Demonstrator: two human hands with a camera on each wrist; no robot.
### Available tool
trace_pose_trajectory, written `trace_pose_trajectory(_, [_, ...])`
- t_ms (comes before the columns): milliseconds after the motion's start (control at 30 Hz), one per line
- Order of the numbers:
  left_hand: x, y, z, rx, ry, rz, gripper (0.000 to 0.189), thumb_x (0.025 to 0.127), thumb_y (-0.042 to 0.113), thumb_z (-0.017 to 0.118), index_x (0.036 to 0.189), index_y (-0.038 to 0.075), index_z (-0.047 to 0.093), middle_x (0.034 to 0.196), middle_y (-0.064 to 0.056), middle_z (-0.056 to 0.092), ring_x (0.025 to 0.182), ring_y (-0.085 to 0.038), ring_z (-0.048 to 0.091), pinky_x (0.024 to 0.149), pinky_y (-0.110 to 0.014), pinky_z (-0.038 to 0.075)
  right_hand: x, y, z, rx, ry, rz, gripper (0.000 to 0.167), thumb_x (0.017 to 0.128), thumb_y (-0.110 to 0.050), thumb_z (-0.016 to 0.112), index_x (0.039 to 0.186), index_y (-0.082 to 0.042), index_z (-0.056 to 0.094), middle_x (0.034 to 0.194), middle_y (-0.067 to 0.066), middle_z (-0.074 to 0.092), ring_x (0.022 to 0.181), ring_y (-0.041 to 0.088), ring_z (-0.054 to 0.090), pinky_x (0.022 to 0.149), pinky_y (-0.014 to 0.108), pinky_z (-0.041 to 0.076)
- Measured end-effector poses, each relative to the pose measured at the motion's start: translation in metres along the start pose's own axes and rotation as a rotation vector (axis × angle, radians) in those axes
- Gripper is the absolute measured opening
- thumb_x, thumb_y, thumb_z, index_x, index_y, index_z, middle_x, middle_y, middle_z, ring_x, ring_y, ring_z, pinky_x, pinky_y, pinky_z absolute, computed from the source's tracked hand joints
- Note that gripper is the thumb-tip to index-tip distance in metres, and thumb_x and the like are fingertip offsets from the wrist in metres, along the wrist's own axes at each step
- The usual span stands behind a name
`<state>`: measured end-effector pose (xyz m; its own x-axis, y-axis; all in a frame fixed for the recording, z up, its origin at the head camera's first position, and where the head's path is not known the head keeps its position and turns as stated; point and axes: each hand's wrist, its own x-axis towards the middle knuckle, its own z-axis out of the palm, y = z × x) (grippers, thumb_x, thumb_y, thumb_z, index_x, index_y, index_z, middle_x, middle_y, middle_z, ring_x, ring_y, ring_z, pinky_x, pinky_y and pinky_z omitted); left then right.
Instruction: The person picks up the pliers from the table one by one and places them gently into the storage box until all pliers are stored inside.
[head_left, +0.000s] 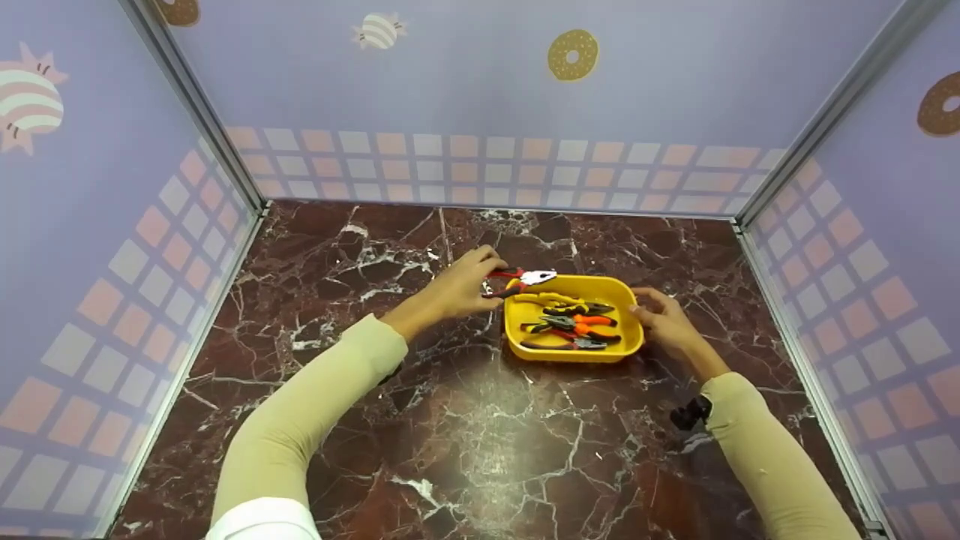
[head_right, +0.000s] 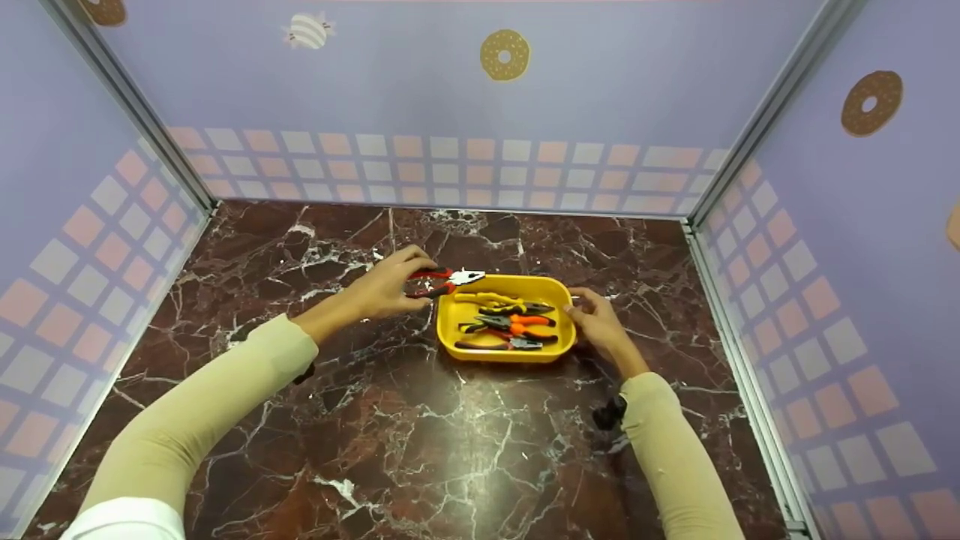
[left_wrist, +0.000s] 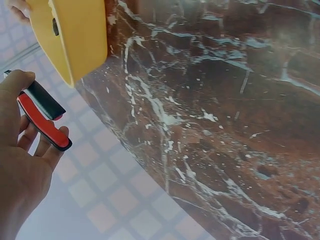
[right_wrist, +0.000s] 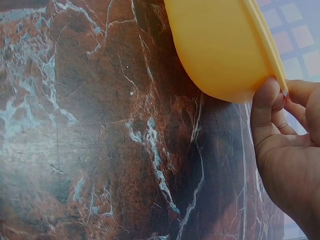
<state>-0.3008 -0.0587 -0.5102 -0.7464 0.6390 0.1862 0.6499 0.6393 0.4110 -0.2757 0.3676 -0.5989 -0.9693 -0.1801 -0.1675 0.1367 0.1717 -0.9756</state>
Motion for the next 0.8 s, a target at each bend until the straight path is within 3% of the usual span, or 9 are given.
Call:
trace_pose_trajectory(367, [0.015, 0.015, 0.005, -0.018, -0.025, 0.063, 0.051, 0.090, 0.023, 0.084, 0.135, 0.005, 0.066, 0.128, -0.007, 0.056, 0.116, -0.025, 0.056, 0.104, -0.041, 0.048, -0.001, -0.002, 0.000, -0.010, 0.010, 0.023, 0.045, 0.109, -0.010, 0.058, 0.151, 0.002, 0.049, 0.132, 0.030, 0.057, 0.089, 0.020, 0.069, 0.067, 0.030, 0.062])
trace_pose_trajectory(800, [0.032, 0.035, 0.017, 0.015, -0.099, 0.093, 0.056, 0.091, 0.027, 0.084, 0.139, 0.007, 0.064, 0.134, -0.006, 0.054, 0.124, -0.024, 0.054, 0.111, -0.036, 0.046, 0.000, -0.002, 0.003, -0.004, 0.021, 0.006, 0.044, 0.108, -0.008, 0.059, 0.150, 0.005, 0.050, 0.123, 0.026, 0.059, 0.081, 0.016, 0.066, 0.062, 0.027, 0.058])
